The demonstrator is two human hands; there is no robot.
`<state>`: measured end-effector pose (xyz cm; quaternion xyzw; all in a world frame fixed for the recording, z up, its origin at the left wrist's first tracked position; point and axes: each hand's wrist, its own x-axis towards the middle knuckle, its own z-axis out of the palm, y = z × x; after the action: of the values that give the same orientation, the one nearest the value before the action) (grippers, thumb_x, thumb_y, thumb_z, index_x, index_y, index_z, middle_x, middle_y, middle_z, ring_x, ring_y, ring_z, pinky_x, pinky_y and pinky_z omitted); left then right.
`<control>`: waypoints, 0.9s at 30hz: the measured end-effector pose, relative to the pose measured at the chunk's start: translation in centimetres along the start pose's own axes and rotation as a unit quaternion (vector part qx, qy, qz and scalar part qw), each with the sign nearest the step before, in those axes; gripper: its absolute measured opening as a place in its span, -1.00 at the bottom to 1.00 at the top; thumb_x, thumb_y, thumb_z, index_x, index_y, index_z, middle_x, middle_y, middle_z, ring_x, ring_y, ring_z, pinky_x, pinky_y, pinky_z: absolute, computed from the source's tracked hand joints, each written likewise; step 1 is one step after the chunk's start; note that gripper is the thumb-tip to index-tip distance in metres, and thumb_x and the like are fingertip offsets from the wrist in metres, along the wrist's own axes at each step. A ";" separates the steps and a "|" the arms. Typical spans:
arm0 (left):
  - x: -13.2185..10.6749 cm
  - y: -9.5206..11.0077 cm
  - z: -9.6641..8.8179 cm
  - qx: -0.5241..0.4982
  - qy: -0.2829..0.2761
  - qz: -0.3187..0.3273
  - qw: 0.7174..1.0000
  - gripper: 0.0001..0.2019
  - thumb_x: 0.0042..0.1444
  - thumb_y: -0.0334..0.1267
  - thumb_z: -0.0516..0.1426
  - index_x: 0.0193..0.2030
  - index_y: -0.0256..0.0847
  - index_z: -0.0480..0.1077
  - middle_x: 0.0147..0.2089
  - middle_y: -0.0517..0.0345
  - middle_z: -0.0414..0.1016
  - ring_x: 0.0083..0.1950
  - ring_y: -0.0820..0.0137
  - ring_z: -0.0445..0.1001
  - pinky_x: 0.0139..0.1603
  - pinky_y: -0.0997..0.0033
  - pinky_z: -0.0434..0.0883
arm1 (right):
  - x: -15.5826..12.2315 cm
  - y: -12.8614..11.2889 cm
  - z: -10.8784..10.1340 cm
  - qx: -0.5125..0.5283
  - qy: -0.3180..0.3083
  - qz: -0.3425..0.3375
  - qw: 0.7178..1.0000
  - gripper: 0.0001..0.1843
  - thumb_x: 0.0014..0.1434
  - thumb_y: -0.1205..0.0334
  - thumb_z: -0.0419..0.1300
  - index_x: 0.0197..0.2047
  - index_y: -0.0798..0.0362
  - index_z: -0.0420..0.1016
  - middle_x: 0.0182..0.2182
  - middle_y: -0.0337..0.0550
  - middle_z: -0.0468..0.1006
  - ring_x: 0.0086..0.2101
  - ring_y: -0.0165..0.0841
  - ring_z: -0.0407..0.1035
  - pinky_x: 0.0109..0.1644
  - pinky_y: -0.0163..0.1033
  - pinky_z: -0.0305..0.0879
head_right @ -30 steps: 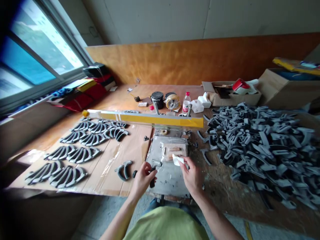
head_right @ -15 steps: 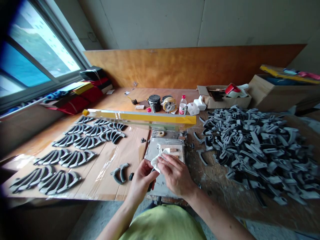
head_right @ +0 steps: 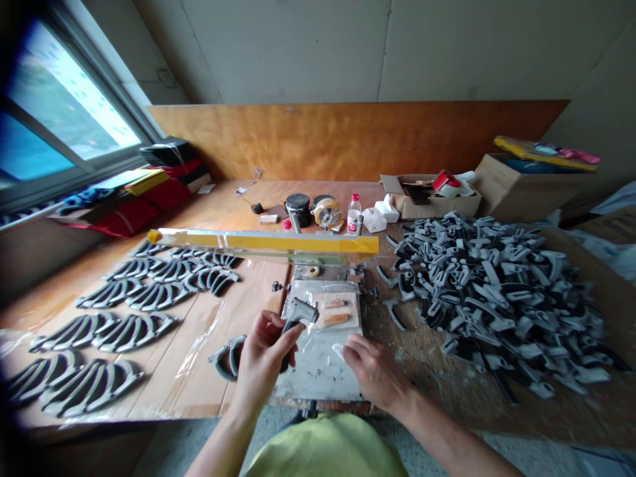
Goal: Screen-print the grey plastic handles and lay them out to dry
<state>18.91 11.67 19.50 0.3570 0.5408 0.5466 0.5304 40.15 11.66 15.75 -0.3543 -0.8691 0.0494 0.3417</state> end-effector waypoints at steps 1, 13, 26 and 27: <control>0.2 0.4 -0.1 -0.004 0.003 0.008 1.000 -0.54 -0.07 -0.07 0.34 -0.35 -0.09 0.08 -0.59 0.46 0.25 -0.67 0.56 0.24 -0.72 0.61 0.26 | -0.2 0.4 -0.2 0.004 0.007 0.026 1.000 -0.62 0.24 0.53 -0.02 -0.11 0.00 0.55 -0.31 -0.12 0.63 -0.22 -0.28 0.54 -0.15 -0.24 0.55; -0.1 -1.5 1.5 0.057 -0.054 0.024 0.997 -0.68 0.05 -0.14 0.25 -0.36 -0.11 0.13 -0.56 0.42 0.23 -0.65 0.57 0.22 -0.70 0.58 0.29 | 7.0 -2.1 -2.6 -0.084 0.080 -0.091 0.989 -0.64 0.33 0.41 0.07 0.14 0.02 0.44 0.01 -0.09 0.57 0.00 -0.25 0.44 0.10 -0.13 0.43; 1.5 0.8 1.1 -0.010 0.009 0.043 0.999 -0.58 -0.01 -0.11 0.32 -0.30 -0.10 0.09 -0.55 0.45 0.28 -0.61 0.56 0.28 -0.69 0.61 0.31 | 1.4 2.1 -2.7 -0.008 0.088 0.048 0.995 -0.62 0.30 0.51 -0.03 -0.02 0.01 0.51 -0.22 -0.13 0.61 -0.20 -0.33 0.49 -0.11 -0.23 0.48; 1.5 0.6 1.3 -0.011 -0.005 0.034 0.999 -0.58 0.01 -0.10 0.31 -0.28 -0.10 0.10 -0.53 0.43 0.31 -0.58 0.54 0.31 -0.68 0.60 0.33 | 1.8 2.1 -3.0 0.014 0.112 0.079 0.990 -0.61 0.28 0.53 -0.03 -0.01 -0.01 0.50 -0.21 -0.14 0.60 -0.20 -0.34 0.50 -0.11 -0.25 0.47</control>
<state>19.81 13.47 20.05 0.3721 0.5195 0.5688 0.5178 42.32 13.94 18.31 -0.4203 -0.7935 0.0487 0.4374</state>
